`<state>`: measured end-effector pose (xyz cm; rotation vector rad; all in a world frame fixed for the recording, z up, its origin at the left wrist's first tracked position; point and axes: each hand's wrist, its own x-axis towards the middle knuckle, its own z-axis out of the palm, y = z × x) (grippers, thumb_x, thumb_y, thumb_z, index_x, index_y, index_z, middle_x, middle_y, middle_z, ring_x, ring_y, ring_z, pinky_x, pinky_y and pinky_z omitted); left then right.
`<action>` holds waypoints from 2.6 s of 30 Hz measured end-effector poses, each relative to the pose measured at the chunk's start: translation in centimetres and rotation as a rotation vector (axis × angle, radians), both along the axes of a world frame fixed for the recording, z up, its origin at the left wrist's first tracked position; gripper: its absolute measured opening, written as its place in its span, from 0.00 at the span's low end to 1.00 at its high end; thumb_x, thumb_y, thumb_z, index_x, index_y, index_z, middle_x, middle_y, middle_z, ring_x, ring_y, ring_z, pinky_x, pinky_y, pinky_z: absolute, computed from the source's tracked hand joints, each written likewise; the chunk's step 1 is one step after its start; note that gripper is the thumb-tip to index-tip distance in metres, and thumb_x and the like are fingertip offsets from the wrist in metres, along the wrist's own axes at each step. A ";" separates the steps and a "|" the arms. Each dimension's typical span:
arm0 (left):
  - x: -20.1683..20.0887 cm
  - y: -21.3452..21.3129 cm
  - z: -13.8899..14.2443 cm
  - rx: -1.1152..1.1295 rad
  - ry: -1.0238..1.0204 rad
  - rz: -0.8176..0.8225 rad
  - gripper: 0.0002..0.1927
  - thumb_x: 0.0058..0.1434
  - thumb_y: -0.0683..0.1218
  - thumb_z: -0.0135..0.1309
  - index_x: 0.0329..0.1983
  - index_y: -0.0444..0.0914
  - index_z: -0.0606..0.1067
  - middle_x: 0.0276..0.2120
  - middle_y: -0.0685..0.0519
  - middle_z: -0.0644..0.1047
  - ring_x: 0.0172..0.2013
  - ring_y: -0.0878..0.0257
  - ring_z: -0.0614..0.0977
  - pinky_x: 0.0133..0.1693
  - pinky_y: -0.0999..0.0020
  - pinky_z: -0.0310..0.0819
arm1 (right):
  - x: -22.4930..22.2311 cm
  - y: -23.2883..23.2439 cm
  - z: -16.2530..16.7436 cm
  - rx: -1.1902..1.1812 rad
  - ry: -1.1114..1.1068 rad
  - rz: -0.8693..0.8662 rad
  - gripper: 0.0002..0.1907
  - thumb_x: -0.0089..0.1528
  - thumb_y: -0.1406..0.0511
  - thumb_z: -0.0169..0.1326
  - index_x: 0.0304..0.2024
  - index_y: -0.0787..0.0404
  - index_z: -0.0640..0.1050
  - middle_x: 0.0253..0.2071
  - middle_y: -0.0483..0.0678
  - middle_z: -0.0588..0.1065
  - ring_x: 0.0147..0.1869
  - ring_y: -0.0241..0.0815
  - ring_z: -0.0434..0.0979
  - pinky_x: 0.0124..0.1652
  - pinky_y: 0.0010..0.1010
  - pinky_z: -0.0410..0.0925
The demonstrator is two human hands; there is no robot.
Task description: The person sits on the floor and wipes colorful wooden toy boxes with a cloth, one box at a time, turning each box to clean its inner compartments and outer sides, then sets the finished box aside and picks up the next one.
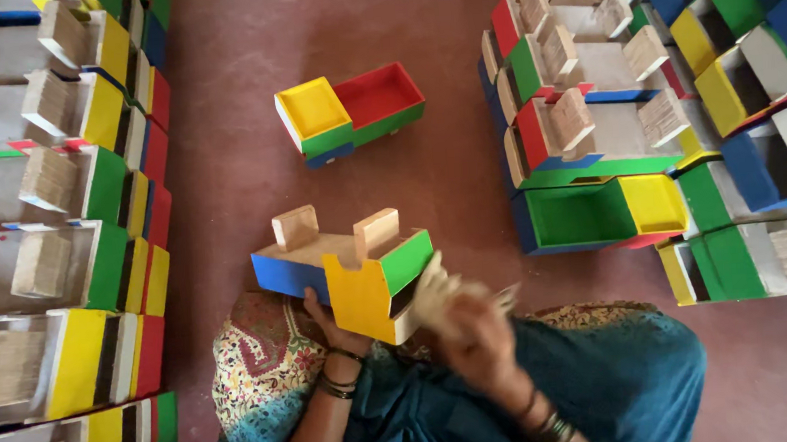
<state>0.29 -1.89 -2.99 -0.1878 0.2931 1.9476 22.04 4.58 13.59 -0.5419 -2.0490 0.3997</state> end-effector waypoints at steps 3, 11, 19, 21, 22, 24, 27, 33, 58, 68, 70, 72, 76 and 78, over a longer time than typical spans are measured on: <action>-0.3 -0.1 0.2 0.081 -0.048 -0.046 0.43 0.58 0.77 0.45 0.66 0.44 0.70 0.58 0.51 0.76 0.57 0.53 0.76 0.59 0.54 0.70 | -1.3 -2.0 -1.5 -0.012 -0.058 0.212 0.18 0.54 0.73 0.65 0.46 0.59 0.77 0.50 0.56 0.74 0.52 0.58 0.77 0.51 0.44 0.73; -0.4 0.2 0.0 0.043 0.015 0.024 0.44 0.60 0.77 0.46 0.68 0.44 0.68 0.58 0.49 0.75 0.57 0.50 0.76 0.59 0.50 0.70 | 0.9 3.6 -1.6 -0.206 -0.343 -0.044 0.21 0.46 0.77 0.60 0.42 0.57 0.81 0.43 0.54 0.77 0.49 0.60 0.76 0.48 0.43 0.73; -0.1 0.1 -1.4 0.033 0.097 -0.168 0.45 0.57 0.75 0.48 0.66 0.39 0.68 0.55 0.45 0.77 0.52 0.48 0.79 0.53 0.49 0.75 | 3.5 5.2 6.2 -0.261 0.061 -0.094 0.23 0.50 0.78 0.52 0.49 0.64 0.78 0.55 0.57 0.74 0.59 0.53 0.76 0.55 0.39 0.71; 0.1 0.2 -1.7 0.033 0.205 -0.158 0.43 0.62 0.71 0.52 0.67 0.36 0.67 0.54 0.41 0.77 0.50 0.45 0.79 0.50 0.49 0.76 | 2.9 4.6 7.1 -0.371 0.029 0.024 0.22 0.50 0.78 0.54 0.47 0.62 0.79 0.55 0.57 0.73 0.55 0.52 0.76 0.47 0.35 0.73; 0.0 0.1 -1.8 0.003 0.217 -0.175 0.42 0.58 0.69 0.54 0.65 0.36 0.68 0.53 0.42 0.78 0.49 0.46 0.80 0.50 0.49 0.78 | 2.6 4.3 7.3 -0.426 0.013 0.085 0.22 0.49 0.77 0.55 0.46 0.62 0.80 0.56 0.57 0.72 0.53 0.51 0.77 0.44 0.33 0.74; -0.2 0.0 -2.0 -0.057 0.242 -0.207 0.41 0.51 0.64 0.59 0.62 0.37 0.68 0.51 0.42 0.78 0.48 0.46 0.82 0.49 0.50 0.80 | 2.2 3.9 7.1 -0.404 -0.146 0.190 0.21 0.50 0.78 0.54 0.45 0.60 0.82 0.54 0.54 0.77 0.53 0.51 0.79 0.46 0.34 0.74; -0.4 -0.1 -2.2 0.084 0.217 -0.291 0.39 0.54 0.58 0.66 0.63 0.33 0.68 0.52 0.43 0.77 0.49 0.47 0.81 0.52 0.50 0.79 | 2.7 4.1 6.7 -0.395 -0.242 0.186 0.19 0.50 0.77 0.57 0.42 0.58 0.84 0.51 0.52 0.79 0.53 0.51 0.82 0.47 0.35 0.75; 0.0 0.1 -2.6 -0.051 0.303 -0.321 0.41 0.51 0.59 0.69 0.61 0.34 0.70 0.49 0.42 0.78 0.47 0.47 0.82 0.49 0.51 0.80 | 5.7 6.5 8.9 -0.282 -0.245 -0.228 0.19 0.52 0.77 0.56 0.44 0.59 0.84 0.52 0.53 0.78 0.52 0.51 0.81 0.43 0.35 0.74; -0.1 1.1 -1.7 0.246 0.803 -0.586 0.43 0.56 0.40 0.64 0.73 0.32 0.58 0.69 0.42 0.66 0.67 0.51 0.70 0.69 0.52 0.63 | -1.2 0.8 8.8 -0.452 -0.396 0.375 0.13 0.58 0.71 0.62 0.45 0.55 0.83 0.49 0.53 0.80 0.42 0.53 0.85 0.37 0.36 0.77; 0.1 1.4 2.9 0.240 1.409 -0.255 0.49 0.52 0.46 0.67 0.75 0.37 0.56 0.70 0.45 0.64 0.69 0.50 0.68 0.68 0.53 0.64 | -2.8 -1.2 10.7 -0.170 -0.301 0.231 0.25 0.56 0.76 0.58 0.56 0.58 0.78 0.58 0.57 0.73 0.53 0.62 0.79 0.46 0.43 0.74; 0.4 1.4 2.8 0.259 1.476 -0.222 0.49 0.51 0.45 0.68 0.75 0.36 0.57 0.69 0.45 0.65 0.68 0.50 0.69 0.68 0.54 0.64 | -2.5 -1.5 10.5 -0.201 -0.356 0.241 0.26 0.55 0.76 0.57 0.56 0.56 0.80 0.55 0.54 0.73 0.50 0.60 0.79 0.44 0.43 0.73; 0.5 0.9 2.1 0.249 1.386 -0.309 0.49 0.51 0.45 0.68 0.74 0.35 0.58 0.68 0.46 0.67 0.67 0.51 0.70 0.67 0.54 0.65 | -1.7 -1.5 10.3 -0.367 -0.408 0.277 0.24 0.56 0.76 0.56 0.53 0.52 0.82 0.50 0.51 0.75 0.44 0.54 0.82 0.41 0.40 0.74; 0.4 -0.1 0.0 0.197 1.011 -0.526 0.48 0.49 0.44 0.69 0.73 0.34 0.61 0.65 0.46 0.70 0.65 0.53 0.72 0.67 0.56 0.66 | 0.2 -0.1 10.6 -0.383 -0.392 0.305 0.21 0.50 0.73 0.59 0.46 0.53 0.83 0.51 0.52 0.77 0.48 0.54 0.82 0.43 0.37 0.76; 0.4 -0.3 -0.8 0.172 0.890 -0.581 0.48 0.48 0.43 0.70 0.73 0.33 0.62 0.64 0.46 0.72 0.64 0.53 0.73 0.66 0.57 0.66 | 1.2 1.4 11.1 -0.442 -0.420 0.295 0.18 0.49 0.71 0.63 0.43 0.53 0.84 0.49 0.51 0.78 0.49 0.52 0.83 0.44 0.37 0.76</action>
